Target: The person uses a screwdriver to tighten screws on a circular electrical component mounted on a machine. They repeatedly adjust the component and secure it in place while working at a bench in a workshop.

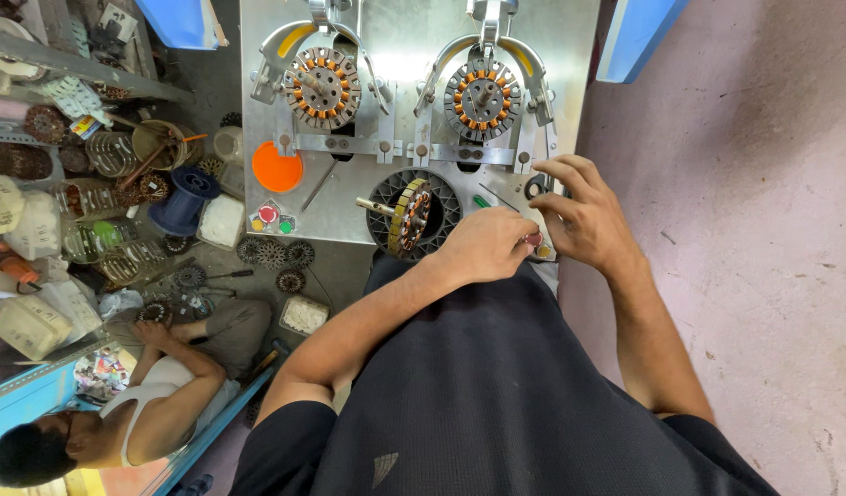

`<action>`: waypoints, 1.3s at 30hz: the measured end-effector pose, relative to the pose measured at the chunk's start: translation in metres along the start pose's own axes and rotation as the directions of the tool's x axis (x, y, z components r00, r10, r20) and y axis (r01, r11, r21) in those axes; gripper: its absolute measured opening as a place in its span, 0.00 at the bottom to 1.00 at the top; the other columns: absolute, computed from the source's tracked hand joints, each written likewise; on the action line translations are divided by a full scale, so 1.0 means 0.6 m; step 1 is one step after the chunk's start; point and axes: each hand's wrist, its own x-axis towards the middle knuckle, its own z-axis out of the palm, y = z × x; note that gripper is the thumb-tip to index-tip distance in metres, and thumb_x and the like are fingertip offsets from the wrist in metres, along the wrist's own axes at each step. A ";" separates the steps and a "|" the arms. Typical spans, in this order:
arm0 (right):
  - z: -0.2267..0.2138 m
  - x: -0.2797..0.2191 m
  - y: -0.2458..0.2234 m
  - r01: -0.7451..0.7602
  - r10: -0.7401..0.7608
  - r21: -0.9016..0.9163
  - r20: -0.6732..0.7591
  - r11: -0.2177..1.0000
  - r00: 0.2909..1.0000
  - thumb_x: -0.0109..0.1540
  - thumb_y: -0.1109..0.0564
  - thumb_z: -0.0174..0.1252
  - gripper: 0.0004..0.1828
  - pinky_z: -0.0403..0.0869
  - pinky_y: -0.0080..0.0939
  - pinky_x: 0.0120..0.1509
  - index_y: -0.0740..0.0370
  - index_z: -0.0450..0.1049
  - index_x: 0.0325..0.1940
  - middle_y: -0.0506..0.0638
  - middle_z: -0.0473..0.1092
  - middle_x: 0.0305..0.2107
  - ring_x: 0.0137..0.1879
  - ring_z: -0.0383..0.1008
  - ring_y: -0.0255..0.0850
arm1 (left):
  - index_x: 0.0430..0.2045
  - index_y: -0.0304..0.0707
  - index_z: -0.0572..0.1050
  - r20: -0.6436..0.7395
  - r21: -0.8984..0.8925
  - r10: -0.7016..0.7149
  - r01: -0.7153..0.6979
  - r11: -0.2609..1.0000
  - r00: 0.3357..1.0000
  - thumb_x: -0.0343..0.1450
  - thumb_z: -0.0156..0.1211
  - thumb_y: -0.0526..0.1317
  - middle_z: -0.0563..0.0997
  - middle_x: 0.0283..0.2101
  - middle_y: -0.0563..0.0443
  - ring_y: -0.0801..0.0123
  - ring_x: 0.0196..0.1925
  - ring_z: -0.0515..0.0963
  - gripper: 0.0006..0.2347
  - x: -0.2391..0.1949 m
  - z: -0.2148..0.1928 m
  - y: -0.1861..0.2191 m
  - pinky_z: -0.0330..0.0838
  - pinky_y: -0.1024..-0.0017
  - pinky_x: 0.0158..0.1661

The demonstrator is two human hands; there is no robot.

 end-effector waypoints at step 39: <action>0.238 -0.094 0.071 -0.214 0.183 -0.152 -0.197 0.965 0.963 0.58 0.65 0.65 0.13 0.71 0.53 0.57 0.66 0.74 0.45 0.62 0.66 0.51 0.55 0.65 0.57 | 0.39 0.36 0.79 0.312 -0.326 0.119 -0.011 0.945 0.943 0.67 0.64 0.37 0.84 0.40 0.44 0.51 0.46 0.82 0.09 -0.036 0.029 -0.029 0.73 0.59 0.49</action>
